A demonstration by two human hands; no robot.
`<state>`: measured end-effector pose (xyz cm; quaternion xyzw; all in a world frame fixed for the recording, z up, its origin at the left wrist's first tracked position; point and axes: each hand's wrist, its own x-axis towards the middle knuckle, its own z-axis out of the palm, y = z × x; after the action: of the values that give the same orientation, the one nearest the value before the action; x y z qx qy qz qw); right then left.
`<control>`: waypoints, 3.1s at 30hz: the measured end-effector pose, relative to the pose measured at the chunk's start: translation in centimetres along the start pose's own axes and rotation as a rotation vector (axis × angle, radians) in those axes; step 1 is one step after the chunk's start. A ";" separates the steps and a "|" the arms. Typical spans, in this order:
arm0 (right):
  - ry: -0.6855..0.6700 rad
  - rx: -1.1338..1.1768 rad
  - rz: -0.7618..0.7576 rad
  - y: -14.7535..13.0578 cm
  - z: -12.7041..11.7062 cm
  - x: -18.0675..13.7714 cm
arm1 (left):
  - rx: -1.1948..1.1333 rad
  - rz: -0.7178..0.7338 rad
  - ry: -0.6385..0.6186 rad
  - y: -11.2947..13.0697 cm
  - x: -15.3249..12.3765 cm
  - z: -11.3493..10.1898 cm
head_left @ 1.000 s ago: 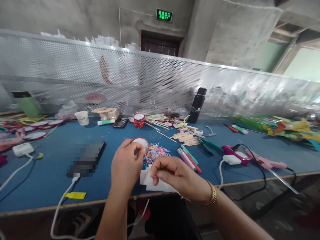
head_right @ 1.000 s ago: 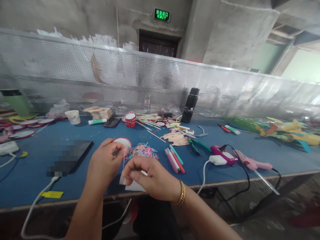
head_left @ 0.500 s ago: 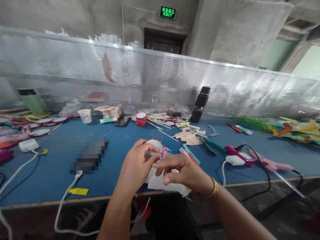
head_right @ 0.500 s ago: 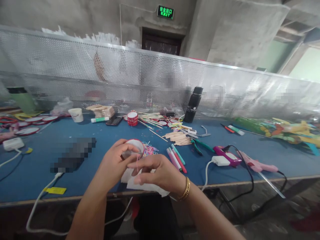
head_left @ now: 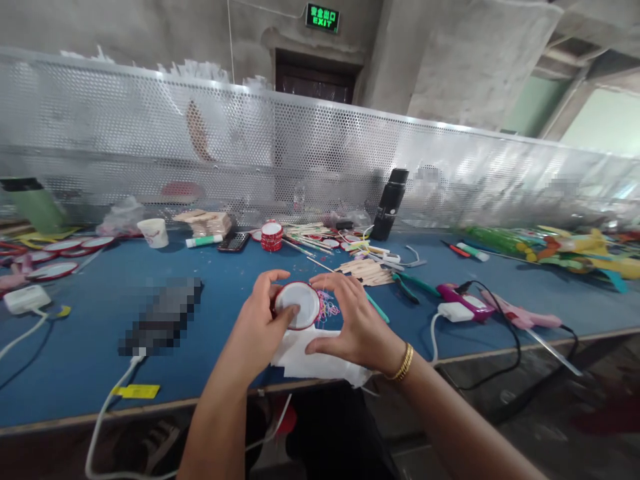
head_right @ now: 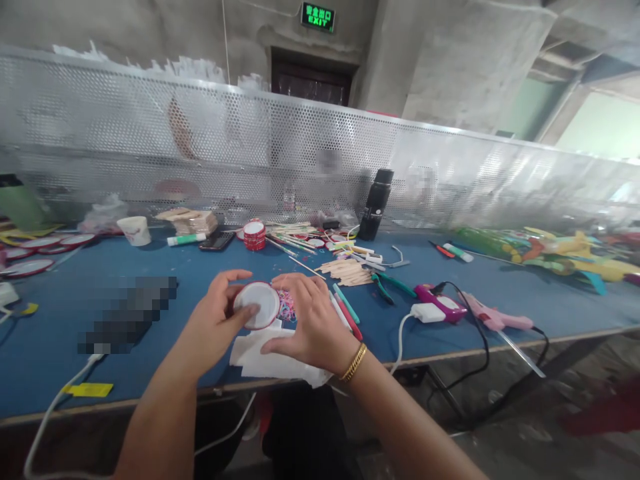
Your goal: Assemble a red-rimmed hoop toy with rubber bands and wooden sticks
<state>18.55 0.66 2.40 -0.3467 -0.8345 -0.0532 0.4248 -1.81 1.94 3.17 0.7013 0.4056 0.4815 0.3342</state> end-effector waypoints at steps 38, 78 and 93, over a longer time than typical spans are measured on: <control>0.189 0.343 0.001 -4.4 1.8 -1.1 | -0.442 -0.109 0.218 2.0 -1.2 0.6; 0.348 0.080 0.093 -3.7 2.0 -3.3 | -0.301 -0.079 0.349 1.2 -0.1 1.6; 0.268 -0.067 0.272 -2.3 1.4 0.7 | -0.045 0.010 0.210 1.5 -0.3 1.9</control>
<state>15.90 -0.23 2.50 -0.4599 -0.7138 -0.0687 0.5237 0.29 0.82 3.74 0.6411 0.4240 0.5632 0.3033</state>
